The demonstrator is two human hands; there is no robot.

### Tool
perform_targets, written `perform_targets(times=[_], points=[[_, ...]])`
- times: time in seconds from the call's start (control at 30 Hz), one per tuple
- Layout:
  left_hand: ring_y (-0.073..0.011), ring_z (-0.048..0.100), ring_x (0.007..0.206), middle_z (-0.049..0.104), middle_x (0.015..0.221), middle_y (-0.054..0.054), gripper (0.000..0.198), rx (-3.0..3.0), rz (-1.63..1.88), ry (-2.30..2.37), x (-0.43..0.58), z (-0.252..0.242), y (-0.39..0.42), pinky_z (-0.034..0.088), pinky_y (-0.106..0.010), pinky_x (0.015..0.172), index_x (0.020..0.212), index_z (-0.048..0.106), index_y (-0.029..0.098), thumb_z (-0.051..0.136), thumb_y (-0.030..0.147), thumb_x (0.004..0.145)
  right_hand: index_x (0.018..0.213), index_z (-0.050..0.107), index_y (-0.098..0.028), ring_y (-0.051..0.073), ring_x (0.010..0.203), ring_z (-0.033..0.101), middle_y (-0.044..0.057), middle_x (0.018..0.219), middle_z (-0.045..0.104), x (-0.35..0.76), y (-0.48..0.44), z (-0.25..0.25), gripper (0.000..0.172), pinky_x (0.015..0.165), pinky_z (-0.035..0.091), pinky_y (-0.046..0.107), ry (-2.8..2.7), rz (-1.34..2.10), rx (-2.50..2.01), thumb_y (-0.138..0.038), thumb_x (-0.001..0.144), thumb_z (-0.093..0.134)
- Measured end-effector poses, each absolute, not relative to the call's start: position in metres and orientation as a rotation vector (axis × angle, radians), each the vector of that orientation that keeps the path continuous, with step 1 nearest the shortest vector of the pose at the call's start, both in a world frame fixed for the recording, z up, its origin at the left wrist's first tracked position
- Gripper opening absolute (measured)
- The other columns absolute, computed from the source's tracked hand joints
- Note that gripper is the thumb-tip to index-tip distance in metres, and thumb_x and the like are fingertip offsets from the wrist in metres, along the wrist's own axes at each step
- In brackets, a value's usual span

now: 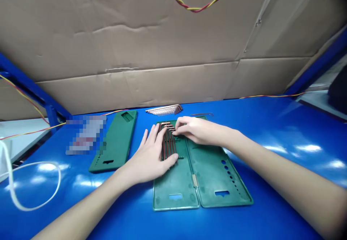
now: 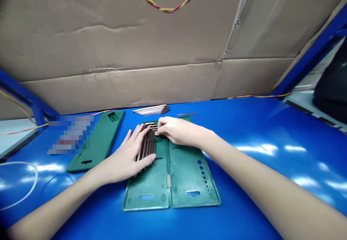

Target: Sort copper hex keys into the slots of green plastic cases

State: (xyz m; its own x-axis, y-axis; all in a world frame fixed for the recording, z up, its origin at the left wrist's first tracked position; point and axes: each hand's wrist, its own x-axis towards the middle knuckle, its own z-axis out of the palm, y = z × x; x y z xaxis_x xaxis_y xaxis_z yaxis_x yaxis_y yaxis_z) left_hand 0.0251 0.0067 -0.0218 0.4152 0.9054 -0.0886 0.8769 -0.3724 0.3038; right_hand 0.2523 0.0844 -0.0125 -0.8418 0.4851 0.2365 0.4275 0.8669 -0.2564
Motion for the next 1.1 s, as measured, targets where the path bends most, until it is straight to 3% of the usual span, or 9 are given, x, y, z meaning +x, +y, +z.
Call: perform_targets(times=[0.3,0.6,0.77,0.9,1.1], points=[[-0.0299,-0.013,0.154,0.0,0.17,-0.016,0.087,2.347,0.151,1.525,0.028,-0.024,0.008,0.001,-0.06,0.123,0.163,0.009,0.017,0.05,0.058,0.097,0.112,0.077,-0.017,0.023,0.098,0.066,0.012,0.111,0.068,0.251,0.083,-0.014,0.032,0.089,0.054,0.036,-2.763,0.254,-0.667,-0.009,0.097,0.05],[-0.0305,-0.009,0.154,0.013,0.17,-0.015,0.074,2.364,0.247,1.467,0.026,-0.023,0.006,0.003,-0.063,0.122,0.158,0.02,0.025,0.054,0.052,0.098,0.12,0.075,-0.021,0.021,0.104,0.066,0.012,0.123,0.064,0.257,0.085,-0.011,0.037,0.095,0.052,0.034,-2.75,0.302,-0.648,-0.01,0.097,0.048],[-0.0319,-0.008,0.154,0.011,0.171,-0.009,0.068,2.415,0.268,1.463,0.023,-0.02,0.003,0.009,-0.063,0.122,0.158,0.028,0.032,0.054,0.054,0.099,0.122,0.073,-0.022,0.022,0.093,0.069,0.011,0.112,0.07,0.291,0.112,-0.01,0.033,0.088,0.054,0.035,-2.538,0.168,-0.907,-0.022,0.098,0.052],[-0.0355,-0.002,0.155,0.003,0.171,-0.011,0.07,2.497,0.257,1.502,0.02,-0.02,0.002,0.012,-0.06,0.123,0.158,0.037,0.03,0.052,0.063,0.098,0.109,0.078,-0.018,0.024,0.087,0.07,0.012,0.104,0.073,0.336,0.137,-0.015,0.029,0.083,0.054,0.036,-2.504,-0.013,-1.196,-0.029,0.095,0.055],[-0.0369,0.0,0.154,0.0,0.17,-0.01,0.076,2.579,0.204,1.428,0.015,-0.022,0.001,0.014,-0.059,0.123,0.162,0.029,0.027,0.046,0.068,0.1,0.104,0.077,-0.021,0.023,0.086,0.07,0.009,0.102,0.075,0.362,0.148,-0.018,0.025,0.079,0.052,0.033,-2.613,0.022,-1.329,-0.028,0.09,0.058]])
